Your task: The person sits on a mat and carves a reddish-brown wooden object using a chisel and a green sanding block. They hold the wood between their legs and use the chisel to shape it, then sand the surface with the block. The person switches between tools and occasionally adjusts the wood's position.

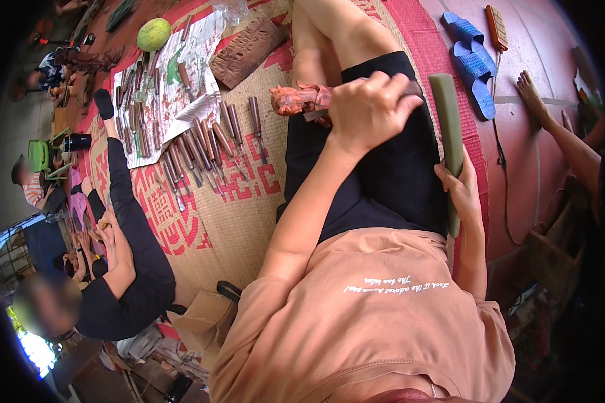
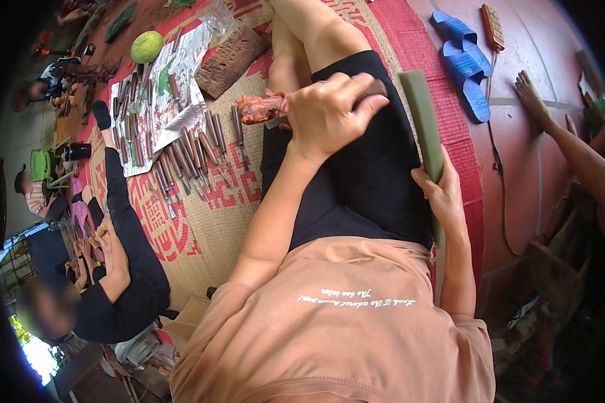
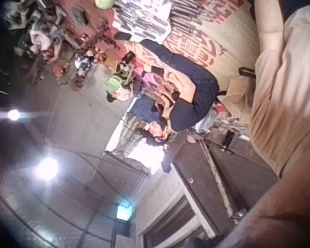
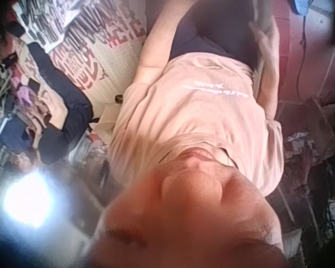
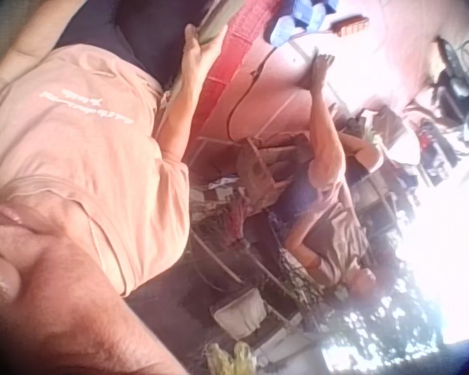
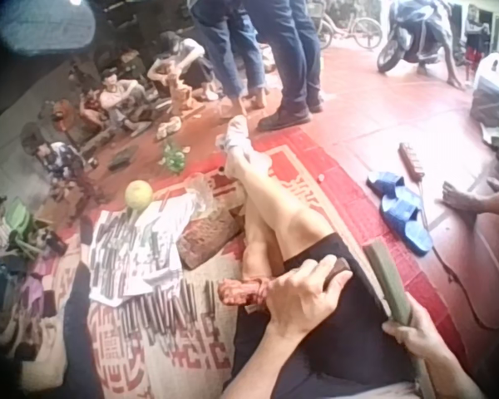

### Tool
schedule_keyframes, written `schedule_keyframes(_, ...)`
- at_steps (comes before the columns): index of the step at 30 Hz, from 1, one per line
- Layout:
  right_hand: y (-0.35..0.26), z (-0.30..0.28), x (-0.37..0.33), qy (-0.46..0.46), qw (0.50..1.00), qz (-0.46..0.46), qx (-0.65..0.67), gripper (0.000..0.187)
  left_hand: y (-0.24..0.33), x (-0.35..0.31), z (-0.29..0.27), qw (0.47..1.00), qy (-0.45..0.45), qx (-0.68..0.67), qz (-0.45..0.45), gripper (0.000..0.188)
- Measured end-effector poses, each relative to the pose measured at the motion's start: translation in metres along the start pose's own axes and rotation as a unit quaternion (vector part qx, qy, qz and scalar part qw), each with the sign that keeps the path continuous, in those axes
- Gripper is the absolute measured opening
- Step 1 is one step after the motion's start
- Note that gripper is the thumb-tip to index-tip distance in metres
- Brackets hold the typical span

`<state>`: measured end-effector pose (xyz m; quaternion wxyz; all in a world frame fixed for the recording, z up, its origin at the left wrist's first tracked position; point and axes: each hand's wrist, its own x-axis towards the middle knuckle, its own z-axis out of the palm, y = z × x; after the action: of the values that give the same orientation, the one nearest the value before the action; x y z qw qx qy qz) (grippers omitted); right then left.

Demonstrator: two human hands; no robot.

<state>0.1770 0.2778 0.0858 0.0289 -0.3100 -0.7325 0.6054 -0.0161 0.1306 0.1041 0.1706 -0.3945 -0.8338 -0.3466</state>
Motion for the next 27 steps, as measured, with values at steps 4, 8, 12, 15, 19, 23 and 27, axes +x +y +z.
schedule_keyframes(4,0.002,-0.002,-0.002,-0.018,0.999,-0.029,-0.025,0.037,0.017,0.002,0.001,0.998,0.005,-0.041,0.044,0.036)
schedule_keyframes(8,0.003,-0.003,-0.002,-0.020,1.000,0.009,0.012,0.030,0.011,-0.005,0.013,0.998,-0.002,-0.060,0.034,0.036)
schedule_keyframes(12,0.011,-0.003,-0.001,-0.003,1.000,-0.010,0.001,0.028,0.011,-0.005,0.012,0.999,-0.020,-0.038,0.022,0.036)
schedule_keyframes(15,0.014,-0.003,0.000,0.003,1.000,-0.024,-0.020,0.028,0.009,-0.004,0.013,0.999,-0.008,-0.050,0.006,0.036)
schedule_keyframes(19,0.009,-0.001,0.000,0.005,0.999,-0.022,-0.025,0.029,0.007,-0.004,0.015,0.998,-0.009,-0.055,-0.014,0.035)
schedule_keyframes(23,0.011,-0.001,0.001,0.004,1.000,-0.023,-0.012,0.030,0.007,-0.003,0.014,0.998,-0.020,-0.054,-0.019,0.035)
schedule_keyframes(27,0.004,0.002,0.002,0.014,1.000,-0.021,0.007,0.034,0.008,-0.003,0.014,0.998,-0.009,-0.063,-0.021,0.035)
